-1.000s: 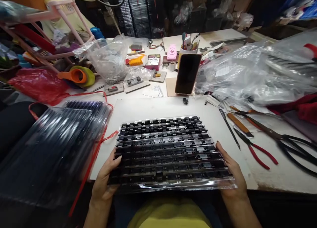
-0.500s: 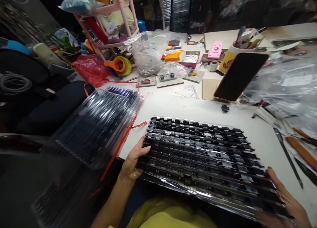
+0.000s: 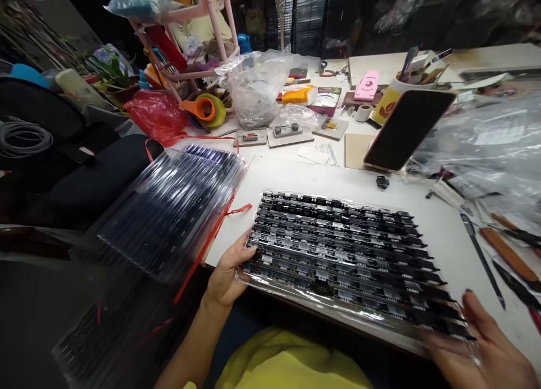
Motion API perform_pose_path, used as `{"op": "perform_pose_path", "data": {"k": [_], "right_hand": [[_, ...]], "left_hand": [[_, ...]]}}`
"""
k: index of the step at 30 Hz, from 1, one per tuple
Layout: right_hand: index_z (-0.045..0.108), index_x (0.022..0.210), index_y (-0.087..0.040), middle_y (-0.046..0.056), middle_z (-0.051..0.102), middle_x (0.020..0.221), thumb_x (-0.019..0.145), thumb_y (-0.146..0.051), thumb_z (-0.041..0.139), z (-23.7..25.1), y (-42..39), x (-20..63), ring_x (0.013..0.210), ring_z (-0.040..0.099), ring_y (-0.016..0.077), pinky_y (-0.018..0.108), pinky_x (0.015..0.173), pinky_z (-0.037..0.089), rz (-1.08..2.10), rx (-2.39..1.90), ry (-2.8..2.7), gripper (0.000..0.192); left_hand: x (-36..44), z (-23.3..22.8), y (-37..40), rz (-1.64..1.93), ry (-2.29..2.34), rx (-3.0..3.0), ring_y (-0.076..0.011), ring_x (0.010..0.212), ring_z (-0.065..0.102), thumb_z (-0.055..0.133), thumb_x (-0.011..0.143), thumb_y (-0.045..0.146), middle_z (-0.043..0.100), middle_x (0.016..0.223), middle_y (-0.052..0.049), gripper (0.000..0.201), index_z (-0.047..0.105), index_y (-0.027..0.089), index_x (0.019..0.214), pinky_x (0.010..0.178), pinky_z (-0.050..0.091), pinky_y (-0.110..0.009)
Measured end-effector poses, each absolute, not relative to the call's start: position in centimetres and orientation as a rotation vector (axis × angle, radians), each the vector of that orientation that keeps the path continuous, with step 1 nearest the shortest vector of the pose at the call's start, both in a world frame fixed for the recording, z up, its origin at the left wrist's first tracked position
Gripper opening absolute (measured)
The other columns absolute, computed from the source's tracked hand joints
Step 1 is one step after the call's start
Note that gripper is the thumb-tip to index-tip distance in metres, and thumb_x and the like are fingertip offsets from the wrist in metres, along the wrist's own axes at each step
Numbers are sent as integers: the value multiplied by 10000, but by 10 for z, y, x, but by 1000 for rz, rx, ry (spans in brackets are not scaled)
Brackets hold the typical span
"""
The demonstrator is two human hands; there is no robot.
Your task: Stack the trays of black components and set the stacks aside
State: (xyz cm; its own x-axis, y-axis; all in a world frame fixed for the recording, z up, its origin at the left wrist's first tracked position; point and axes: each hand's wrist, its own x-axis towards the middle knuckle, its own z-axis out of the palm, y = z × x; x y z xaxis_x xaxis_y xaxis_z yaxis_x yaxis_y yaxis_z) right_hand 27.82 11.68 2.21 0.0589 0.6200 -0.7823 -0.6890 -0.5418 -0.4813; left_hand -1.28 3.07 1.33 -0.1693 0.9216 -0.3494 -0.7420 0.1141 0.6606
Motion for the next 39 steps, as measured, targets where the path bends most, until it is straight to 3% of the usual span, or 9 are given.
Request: {"op": "perform_pose_path", "data": {"k": [4, 8, 17, 26, 30, 34, 39], "right_hand": [[684, 1017, -327, -6, 716, 1001, 891, -189, 413, 26, 120, 276, 854, 685, 173, 305, 943, 510, 1607, -1393, 222, 329], [714, 913, -294, 20, 723, 982, 866, -194, 446, 22, 118, 279, 934, 671, 211, 389, 937, 514, 1699, -1305, 96, 290], [721, 815, -200, 25, 735, 775, 896, -149, 412, 16, 114, 287, 874, 685, 175, 375, 945, 492, 1800, -1111, 157, 324], [706, 969, -178, 58, 716, 998, 927, -207, 384, 15, 111, 290, 1014, 636, 198, 419, 984, 451, 1923, -889, 94, 326], [698, 987, -184, 51, 704, 1043, 945, -217, 322, 13, 110, 291, 1067, 608, 192, 435, 1018, 418, 1848, -828, 105, 380], [671, 1073, -186, 52, 669, 1136, 955, -282, 305, 10, 108, 293, 1135, 564, 195, 437, 1045, 387, 1801, -760, 53, 396], [650, 1119, -212, 16, 631, 1213, 932, -181, 360, 5, 106, 292, 1178, 526, 163, 401, 1074, 355, 1813, -750, -26, 347]], "left_hand": [[-13, 12, 31, 1480, 921, 283, -260, 1150, 554, 566, 810, 123, 604, 1233, -91, 554, 426, 174, 1343, 1028, 387, -397], [-13, 11, 30, 1459, 965, 286, -255, 1123, 575, 568, 814, 124, 612, 1225, -84, 604, 378, 206, 1382, 1000, 419, -381], [-11, 12, 29, 1442, 1071, 224, -245, 1154, 557, 540, 839, 119, 615, 1238, -62, 567, 401, 242, 1375, 1025, 410, -376], [-27, -2, 26, 1414, 1129, 151, -255, 1100, 596, 563, 813, 100, 622, 1231, -66, 573, 445, 249, 1354, 978, 466, -382], [-33, -14, 26, 1503, 895, 103, -224, 1050, 628, 483, 860, 105, 662, 1161, -63, 507, 460, 263, 1342, 932, 498, -363], [-18, -11, 28, 1682, 659, 85, -249, 1104, 593, 477, 879, 219, 621, 1227, -83, 484, 436, 267, 1359, 936, 487, -396], [-7, -4, 31, 1678, 810, 1, -193, 1075, 609, 346, 862, -4, 631, 1214, -60, 589, 408, 276, 1376, 948, 479, -328]]}}
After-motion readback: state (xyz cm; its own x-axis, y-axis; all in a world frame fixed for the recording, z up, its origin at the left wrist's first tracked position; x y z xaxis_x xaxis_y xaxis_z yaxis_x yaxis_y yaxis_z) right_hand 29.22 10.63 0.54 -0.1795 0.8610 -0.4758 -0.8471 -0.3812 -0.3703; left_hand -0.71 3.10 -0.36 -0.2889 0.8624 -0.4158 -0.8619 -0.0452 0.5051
